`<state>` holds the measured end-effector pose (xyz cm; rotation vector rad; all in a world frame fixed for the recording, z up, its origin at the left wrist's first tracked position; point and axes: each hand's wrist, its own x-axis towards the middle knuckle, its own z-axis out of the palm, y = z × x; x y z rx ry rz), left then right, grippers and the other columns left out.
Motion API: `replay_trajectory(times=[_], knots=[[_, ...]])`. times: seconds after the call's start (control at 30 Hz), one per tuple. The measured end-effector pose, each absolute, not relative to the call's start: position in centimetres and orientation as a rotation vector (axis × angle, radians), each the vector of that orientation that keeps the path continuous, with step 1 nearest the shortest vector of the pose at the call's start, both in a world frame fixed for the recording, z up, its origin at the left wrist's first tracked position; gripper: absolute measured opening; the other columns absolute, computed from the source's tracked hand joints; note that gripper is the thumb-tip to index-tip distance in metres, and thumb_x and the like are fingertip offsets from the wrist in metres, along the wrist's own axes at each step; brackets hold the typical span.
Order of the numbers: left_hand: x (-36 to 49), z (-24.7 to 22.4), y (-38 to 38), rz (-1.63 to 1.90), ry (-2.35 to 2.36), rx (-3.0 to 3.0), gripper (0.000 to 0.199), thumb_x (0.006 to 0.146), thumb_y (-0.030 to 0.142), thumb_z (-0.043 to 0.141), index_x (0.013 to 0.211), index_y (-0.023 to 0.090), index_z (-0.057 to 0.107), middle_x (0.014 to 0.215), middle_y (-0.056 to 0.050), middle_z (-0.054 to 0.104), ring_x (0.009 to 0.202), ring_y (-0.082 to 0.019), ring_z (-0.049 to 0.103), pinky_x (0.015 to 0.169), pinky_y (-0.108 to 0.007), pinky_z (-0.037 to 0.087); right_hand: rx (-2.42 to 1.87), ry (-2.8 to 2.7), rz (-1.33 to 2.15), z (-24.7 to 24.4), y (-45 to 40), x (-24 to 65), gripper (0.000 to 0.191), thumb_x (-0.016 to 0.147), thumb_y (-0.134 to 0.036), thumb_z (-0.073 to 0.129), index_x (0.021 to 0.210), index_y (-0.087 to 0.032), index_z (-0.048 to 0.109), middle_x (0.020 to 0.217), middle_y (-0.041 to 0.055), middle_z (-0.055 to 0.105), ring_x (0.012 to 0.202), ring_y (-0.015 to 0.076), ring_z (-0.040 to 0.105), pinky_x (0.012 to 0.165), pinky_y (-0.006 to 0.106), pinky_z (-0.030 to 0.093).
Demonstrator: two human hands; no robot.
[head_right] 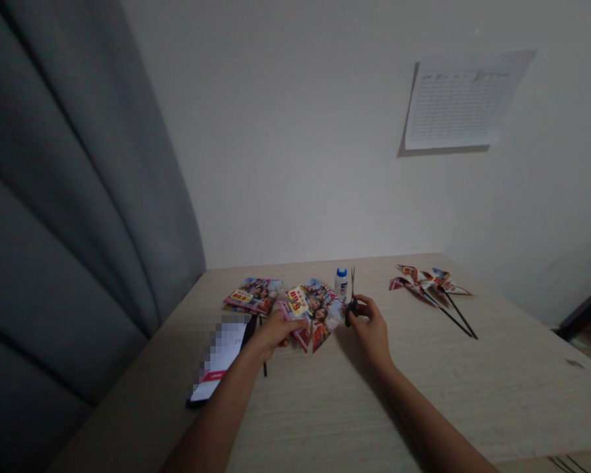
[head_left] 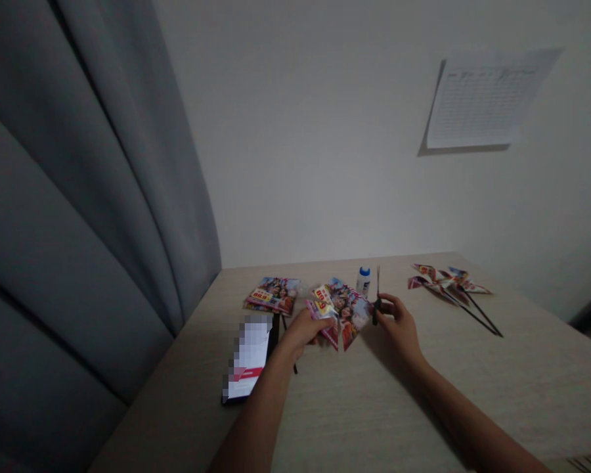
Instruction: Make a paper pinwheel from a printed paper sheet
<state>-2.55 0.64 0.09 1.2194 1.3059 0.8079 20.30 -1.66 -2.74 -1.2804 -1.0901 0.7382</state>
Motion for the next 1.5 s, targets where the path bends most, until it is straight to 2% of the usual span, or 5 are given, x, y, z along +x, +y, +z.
replay_trajectory(times=[0.2, 0.53, 0.87, 1.23, 1.5], knots=[[-2.8, -0.1, 0.7, 0.822, 1.294, 1.21, 0.032, 0.068, 0.028, 0.08, 0.095, 0.014, 0.071, 0.071, -0.003, 0.072, 0.048, -0.008, 0.054, 0.04, -0.016, 0.03, -1.213, -1.04, 0.849, -3.0, -1.2, 20.1, 0.054, 0.063, -0.042, 0.078, 0.108, -0.016, 0.062, 0.073, 0.0043, 0.068, 0.062, 0.0174, 0.06, 0.058, 0.027, 0.047], [-3.2, -0.4, 1.8, 1.039, 1.313, 1.143, 0.018, 0.071, 0.028, 0.078, 0.083, 0.016, 0.073, 0.058, 0.002, 0.064, 0.043, -0.008, 0.049, 0.038, -0.017, 0.028, -1.204, -1.076, 0.9, -3.6, -1.1, 19.7, 0.049, 0.062, -0.038, 0.077, 0.104, -0.017, 0.063, 0.064, -0.0019, 0.062, 0.057, 0.014, 0.056, 0.054, 0.025, 0.043], [-3.6, -0.4, 2.8, 1.206, 1.293, 1.115, 0.031, 0.067, 0.031, 0.084, 0.093, 0.017, 0.075, 0.086, -0.005, 0.077, 0.073, -0.019, 0.07, 0.061, -0.025, 0.052, -1.22, -1.199, 0.957, -3.7, -1.4, 19.1, 0.042, 0.062, -0.031, 0.072, 0.101, -0.017, 0.064, 0.062, -0.0032, 0.061, 0.055, 0.0136, 0.055, 0.053, 0.024, 0.042], [-3.6, 0.4, 1.8, 1.154, 1.451, 1.108, 0.024, 0.071, 0.035, 0.078, 0.084, 0.017, 0.068, 0.081, -0.003, 0.072, 0.065, -0.013, 0.063, 0.047, -0.017, 0.035, -1.151, -1.119, 1.023, -3.7, -1.3, 19.2, 0.048, 0.062, -0.038, 0.078, 0.102, -0.017, 0.061, 0.056, -0.0058, 0.056, 0.052, 0.0127, 0.052, 0.051, 0.024, 0.041], [-3.3, 0.9, 0.9, 1.029, 1.552, 1.112, 0.031, 0.072, 0.035, 0.078, 0.091, 0.02, 0.057, 0.092, -0.004, 0.068, 0.074, -0.014, 0.066, 0.051, -0.018, 0.04, -1.168, -1.028, 1.01, -3.2, -1.5, 19.2, 0.057, 0.061, -0.044, 0.082, 0.106, -0.016, 0.061, 0.062, -0.0011, 0.064, 0.054, 0.0135, 0.054, 0.053, 0.025, 0.043]])
